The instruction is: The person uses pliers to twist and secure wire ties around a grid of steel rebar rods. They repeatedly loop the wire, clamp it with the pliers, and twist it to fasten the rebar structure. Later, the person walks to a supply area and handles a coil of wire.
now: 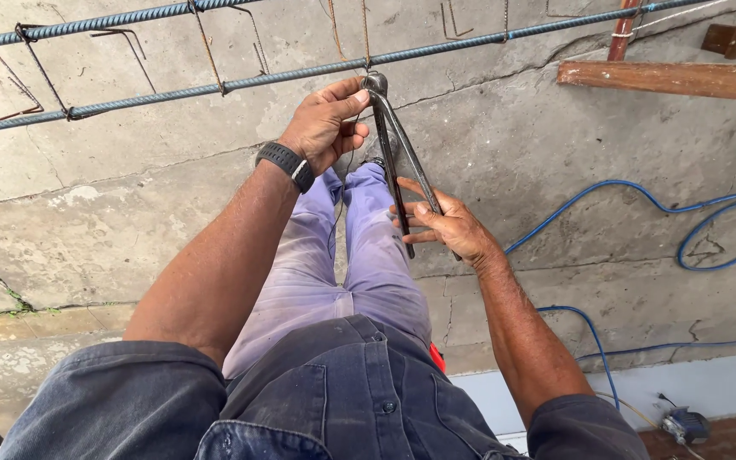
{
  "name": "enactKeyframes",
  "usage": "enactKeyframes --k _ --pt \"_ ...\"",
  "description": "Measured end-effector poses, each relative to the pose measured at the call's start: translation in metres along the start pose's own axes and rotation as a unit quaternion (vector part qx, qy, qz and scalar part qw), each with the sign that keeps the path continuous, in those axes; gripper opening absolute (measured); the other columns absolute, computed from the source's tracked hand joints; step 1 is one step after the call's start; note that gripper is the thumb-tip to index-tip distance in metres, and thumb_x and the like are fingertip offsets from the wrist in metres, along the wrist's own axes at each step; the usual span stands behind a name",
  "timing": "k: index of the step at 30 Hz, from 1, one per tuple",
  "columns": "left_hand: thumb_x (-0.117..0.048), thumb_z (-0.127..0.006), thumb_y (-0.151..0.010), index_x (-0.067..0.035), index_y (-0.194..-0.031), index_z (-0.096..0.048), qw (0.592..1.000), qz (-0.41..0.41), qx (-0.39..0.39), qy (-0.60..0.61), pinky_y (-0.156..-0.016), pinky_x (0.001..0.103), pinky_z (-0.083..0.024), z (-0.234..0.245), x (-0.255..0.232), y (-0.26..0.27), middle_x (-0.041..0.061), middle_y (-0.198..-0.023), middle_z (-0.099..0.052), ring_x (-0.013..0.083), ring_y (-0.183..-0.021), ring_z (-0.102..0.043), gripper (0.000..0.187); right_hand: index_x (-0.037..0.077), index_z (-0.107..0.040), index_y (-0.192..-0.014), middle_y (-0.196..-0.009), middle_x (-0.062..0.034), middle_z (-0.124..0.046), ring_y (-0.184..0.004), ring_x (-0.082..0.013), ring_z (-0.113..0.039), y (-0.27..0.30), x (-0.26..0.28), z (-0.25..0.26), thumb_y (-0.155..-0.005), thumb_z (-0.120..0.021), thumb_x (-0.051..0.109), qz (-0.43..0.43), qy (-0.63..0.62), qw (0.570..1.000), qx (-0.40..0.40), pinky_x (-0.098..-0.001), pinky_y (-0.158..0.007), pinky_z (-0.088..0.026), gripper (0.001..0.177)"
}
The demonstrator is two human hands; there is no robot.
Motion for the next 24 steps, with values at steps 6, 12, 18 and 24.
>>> enactKeyframes --k 6,12,18,24 --pt "-0.01 -0.069 -0.094 -0.008 -0.12 -0.065 1.0 -0.004 0.015 -0.003 -0.041 0.02 -0.056 -0.002 0.0 0.0 0.0 -0.094 -0.066 0.0119 -0.054 -0.067 0.027 0.014 -0.038 -0.153 -0.13 -0.0191 -0.064 -0.113 -0.0287 -0.068 -0.004 -0.005 0.005 -0.096 -0.054 0.029 0.031 -0.005 0.999 0.023 -0.0427 -0.09 -0.061 0.061" --pt "-0.01 -0.069 -0.095 -0.011 -0.106 -0.065 1.0 -0.01 0.027 0.006 -0.041 0.02 -0.055 -0.001 0.001 -0.001 -0.002 -0.075 -0.058 0.0108 -0.054 -0.066 0.012 0.014 -0.037 -0.154 -0.13 -0.021 -0.065 -0.112 -0.0318 -0.069 -0.011 0.002 -0.004 -0.097 -0.052 0.028 0.011 -0.03 0.999 0.036 -0.0406 -0.088 -0.061 0.061" --pt "-0.013 -0.068 -0.096 -0.009 -0.1 -0.065 1.0 -0.005 0.024 -0.016 -0.043 0.02 -0.056 -0.004 -0.002 0.003 -0.002 -0.087 -0.06 0.0098 -0.055 -0.065 0.006 0.008 -0.039 -0.152 -0.095 -0.0087 -0.064 -0.083 -0.0212 -0.067 -0.036 -0.04 0.009 -0.1 -0.053 0.023 0.037 -0.049 0.998 0.006 -0.0374 -0.083 -0.059 0.056" --pt "-0.084 -0.056 -0.059 -0.009 -0.142 -0.046 0.943 -0.158 -0.14 -0.257 -0.113 0.061 -0.039 0.004 -0.026 -0.019 0.023 -0.143 -0.058 0.0301 -0.136 -0.056 0.112 0.013 -0.047 -0.085 -0.067 0.0016 -0.042 -0.052 -0.007 -0.044 -0.053 -0.062 -0.007 -0.096 -0.063 0.024 0.047 -0.036 0.998 -0.037 -0.0221 -0.04 -0.04 0.022"
Point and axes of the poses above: each hand's wrist, its own y-axis away from the middle knuckle, its own z-axis out of the back of the hand, x = y × z, the point moved 7 cm from there along -y, towards the middle knuckle
